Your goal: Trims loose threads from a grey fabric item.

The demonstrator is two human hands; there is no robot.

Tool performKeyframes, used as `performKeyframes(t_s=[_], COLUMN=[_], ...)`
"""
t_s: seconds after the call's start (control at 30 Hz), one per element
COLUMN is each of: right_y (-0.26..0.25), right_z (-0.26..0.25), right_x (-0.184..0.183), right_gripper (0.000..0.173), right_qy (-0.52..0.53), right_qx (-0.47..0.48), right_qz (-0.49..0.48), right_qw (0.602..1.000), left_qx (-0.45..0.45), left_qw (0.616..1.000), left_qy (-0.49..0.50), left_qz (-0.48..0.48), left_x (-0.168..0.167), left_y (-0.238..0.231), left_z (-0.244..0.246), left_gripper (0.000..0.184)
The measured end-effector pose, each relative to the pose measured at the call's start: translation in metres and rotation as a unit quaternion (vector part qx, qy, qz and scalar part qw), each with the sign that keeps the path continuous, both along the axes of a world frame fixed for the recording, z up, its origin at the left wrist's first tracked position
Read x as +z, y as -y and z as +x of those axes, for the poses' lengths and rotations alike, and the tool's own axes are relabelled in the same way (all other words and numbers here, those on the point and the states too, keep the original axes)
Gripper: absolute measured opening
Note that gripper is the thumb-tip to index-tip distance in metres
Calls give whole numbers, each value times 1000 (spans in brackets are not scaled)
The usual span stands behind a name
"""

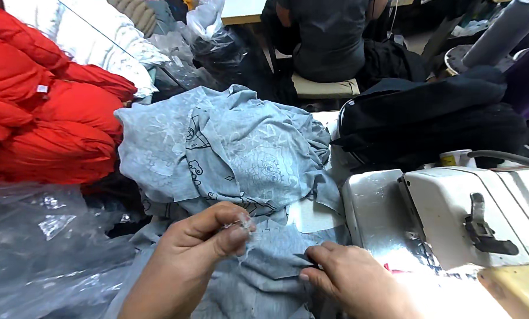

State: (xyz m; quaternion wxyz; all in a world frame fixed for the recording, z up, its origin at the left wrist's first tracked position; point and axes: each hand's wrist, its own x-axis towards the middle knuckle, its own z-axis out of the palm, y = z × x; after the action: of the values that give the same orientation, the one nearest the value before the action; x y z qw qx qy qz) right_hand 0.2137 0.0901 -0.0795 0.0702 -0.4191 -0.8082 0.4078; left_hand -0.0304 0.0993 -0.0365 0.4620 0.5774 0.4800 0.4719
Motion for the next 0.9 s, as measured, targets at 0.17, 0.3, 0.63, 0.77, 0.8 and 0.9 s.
performKeyframes(t_s=[0.17, 0.3, 0.63, 0.77, 0.8, 0.9], right_y=[-5, 6, 32, 33, 33, 37], right_z=[10, 20, 49, 44, 42, 32], right_x=[-2, 3, -29, -30, -24, 14], right_gripper=[52, 48, 22, 38, 34, 34], right_qy=[-59, -49, 133, 75, 12, -244], right_qx=[-78, -159, -231, -223, -224, -205], right_qz=[31, 149, 370, 392, 367, 65], right_qw=[995, 975, 890, 889, 903, 945], left_qx=[-57, -130, -126, -166, -179, -231], left_qw=[992, 981, 973, 960, 956, 944], left_qy=[102, 145, 186, 210, 215, 216], left_qz=[-42, -24, -53, -85, -92, -97], left_x=[1, 18, 18, 12, 12, 13], left_y=[8, 18, 22, 25, 26, 35], left_z=[10, 11, 21, 39, 45, 69], left_gripper=[10, 13, 14, 15, 16, 17])
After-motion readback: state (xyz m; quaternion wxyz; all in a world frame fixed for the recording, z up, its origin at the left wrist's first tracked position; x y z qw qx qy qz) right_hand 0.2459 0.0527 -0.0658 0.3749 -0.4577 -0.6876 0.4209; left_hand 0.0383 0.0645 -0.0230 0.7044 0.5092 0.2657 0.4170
